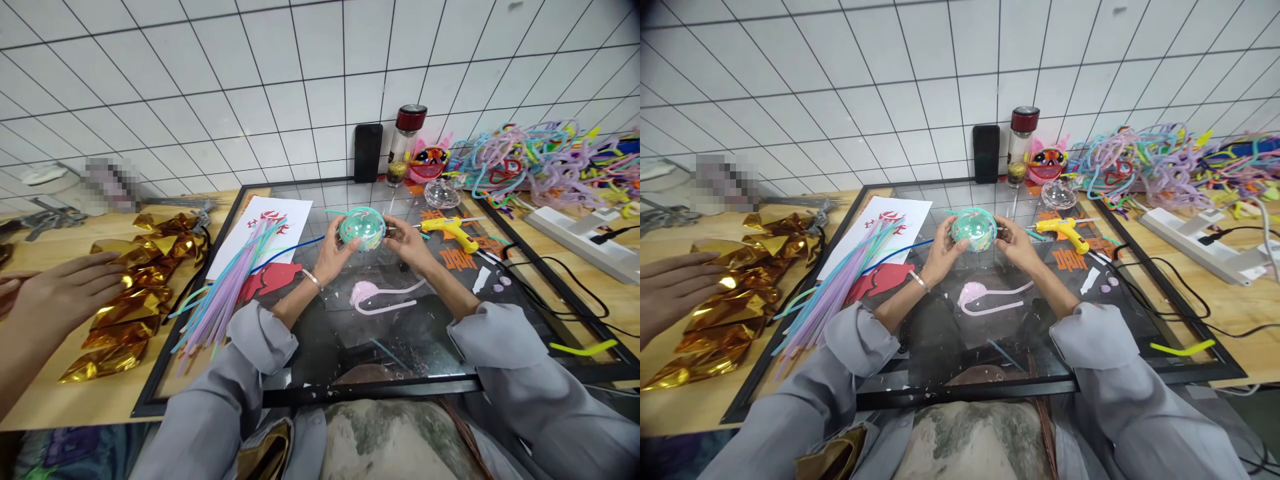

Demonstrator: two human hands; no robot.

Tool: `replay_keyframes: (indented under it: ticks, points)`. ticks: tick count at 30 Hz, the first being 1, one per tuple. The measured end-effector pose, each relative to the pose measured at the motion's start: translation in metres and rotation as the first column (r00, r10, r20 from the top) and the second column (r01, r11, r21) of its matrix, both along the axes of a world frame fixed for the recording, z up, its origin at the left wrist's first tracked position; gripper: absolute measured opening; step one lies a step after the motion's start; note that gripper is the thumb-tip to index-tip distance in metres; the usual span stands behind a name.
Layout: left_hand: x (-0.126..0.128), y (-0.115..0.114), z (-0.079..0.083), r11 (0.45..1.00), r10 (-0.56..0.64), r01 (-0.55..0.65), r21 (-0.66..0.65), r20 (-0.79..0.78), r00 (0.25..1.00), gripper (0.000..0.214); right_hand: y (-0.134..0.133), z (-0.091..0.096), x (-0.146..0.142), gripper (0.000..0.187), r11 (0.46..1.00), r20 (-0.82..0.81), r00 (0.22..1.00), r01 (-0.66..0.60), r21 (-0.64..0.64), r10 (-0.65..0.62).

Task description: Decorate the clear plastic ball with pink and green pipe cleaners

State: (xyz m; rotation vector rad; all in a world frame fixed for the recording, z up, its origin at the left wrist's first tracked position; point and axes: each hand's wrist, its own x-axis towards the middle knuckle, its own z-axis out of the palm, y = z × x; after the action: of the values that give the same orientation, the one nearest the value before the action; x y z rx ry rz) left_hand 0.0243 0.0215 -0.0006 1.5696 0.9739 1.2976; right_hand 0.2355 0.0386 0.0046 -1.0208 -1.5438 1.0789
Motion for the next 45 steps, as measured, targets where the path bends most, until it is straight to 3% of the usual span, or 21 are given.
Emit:
replay_keyframes:
  ticks: [16,29,45]
  points:
    - [-0.002,0.001,-0.005,0.997,0.076,-0.076,0.003,-0.052,0.996,0.080,-0.003,0.002,0.001,0.058,0.998,-0.064,0.998,-0.019,-0.055,0.016]
    - [0.001,0.000,-0.002,1.000,-0.016,0.018,-0.026,0.064,0.998,0.086,0.001,-0.008,0.002,0.060,1.000,-0.061,0.998,-0.014,-0.021,0.013]
    - [0.001,0.008,-0.007,0.999,-0.029,0.028,0.028,0.036,0.999,0.081,0.001,-0.013,-0.002,0.063,1.000,-0.097,0.995,-0.012,-0.013,0.011]
